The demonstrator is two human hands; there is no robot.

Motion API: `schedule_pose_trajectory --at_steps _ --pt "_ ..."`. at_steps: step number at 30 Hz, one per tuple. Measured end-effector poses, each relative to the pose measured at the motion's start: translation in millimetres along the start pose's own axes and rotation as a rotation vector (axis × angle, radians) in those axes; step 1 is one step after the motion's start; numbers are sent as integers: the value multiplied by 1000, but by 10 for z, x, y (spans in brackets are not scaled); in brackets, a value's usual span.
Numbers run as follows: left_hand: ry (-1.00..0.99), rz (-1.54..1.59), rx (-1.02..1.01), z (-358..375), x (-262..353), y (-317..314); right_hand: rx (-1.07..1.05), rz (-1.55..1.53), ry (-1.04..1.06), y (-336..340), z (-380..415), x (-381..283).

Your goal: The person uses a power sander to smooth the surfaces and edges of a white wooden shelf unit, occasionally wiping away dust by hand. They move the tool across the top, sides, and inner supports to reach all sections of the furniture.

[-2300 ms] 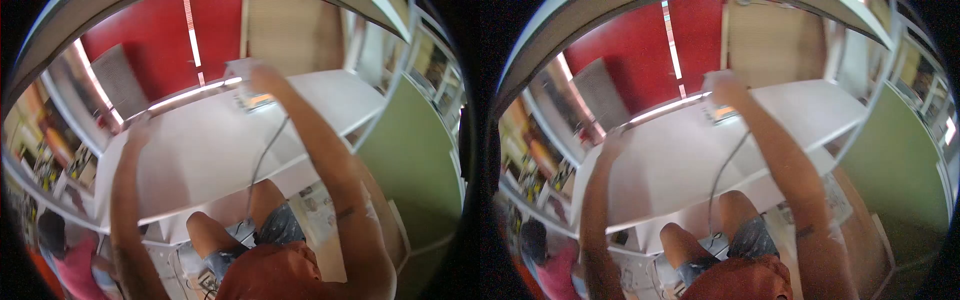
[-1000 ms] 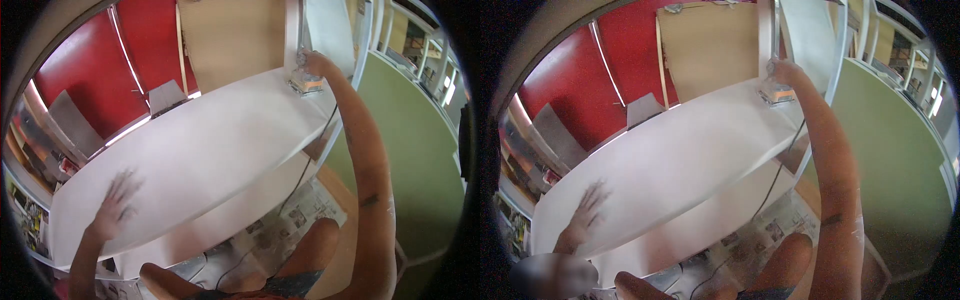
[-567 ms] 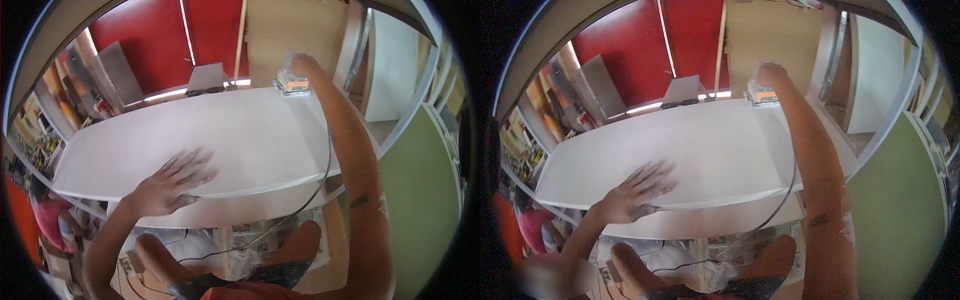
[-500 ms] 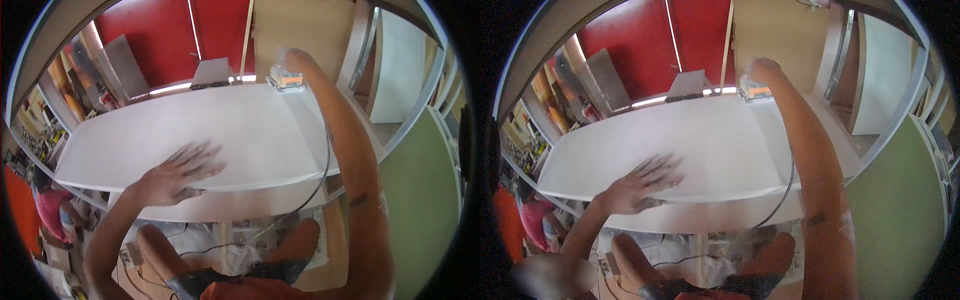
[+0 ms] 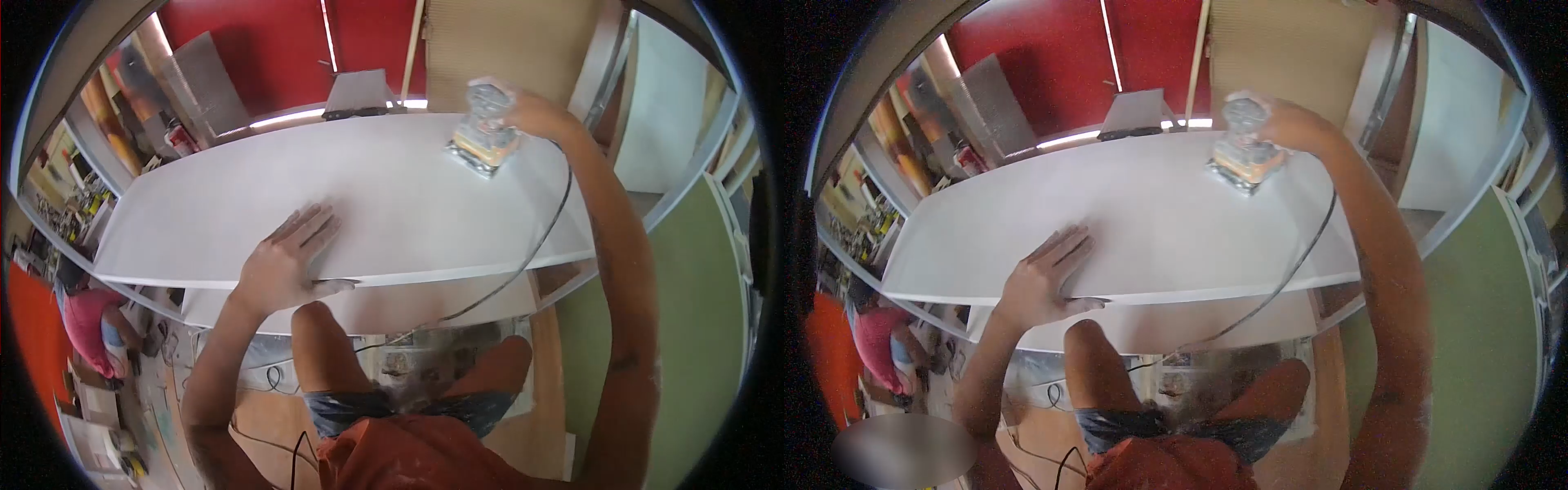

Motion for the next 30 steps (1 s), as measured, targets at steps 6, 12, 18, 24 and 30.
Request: schedule_pose_trajectory --at_steps 6,12,18,24,30 --pt "-129 59 -5 16 -12 -37 113 239 -457 427 772 618" --pt "-62 205 2 -16 -124 -78 175 312 -609 567 1215 1045" --pt "-55 215 22 -52 -127 -9 92 949 -572 933 874 576" --pt "10 276 90 -67 -129 7 114 1378 -399 1179 410 437" --pt "-13 150 94 -93 -34 -15 245 1572 -13 1351 -158 864"
Point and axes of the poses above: each hand's wrist, its own z-axis away from the middle knuckle, its own y-axis out of the back of the hand, x = y × z, the point moved 5 cm from there along -z, towards the middle knuckle, and after that the axes turned 10 degrees about z, right-handed, at the moved point
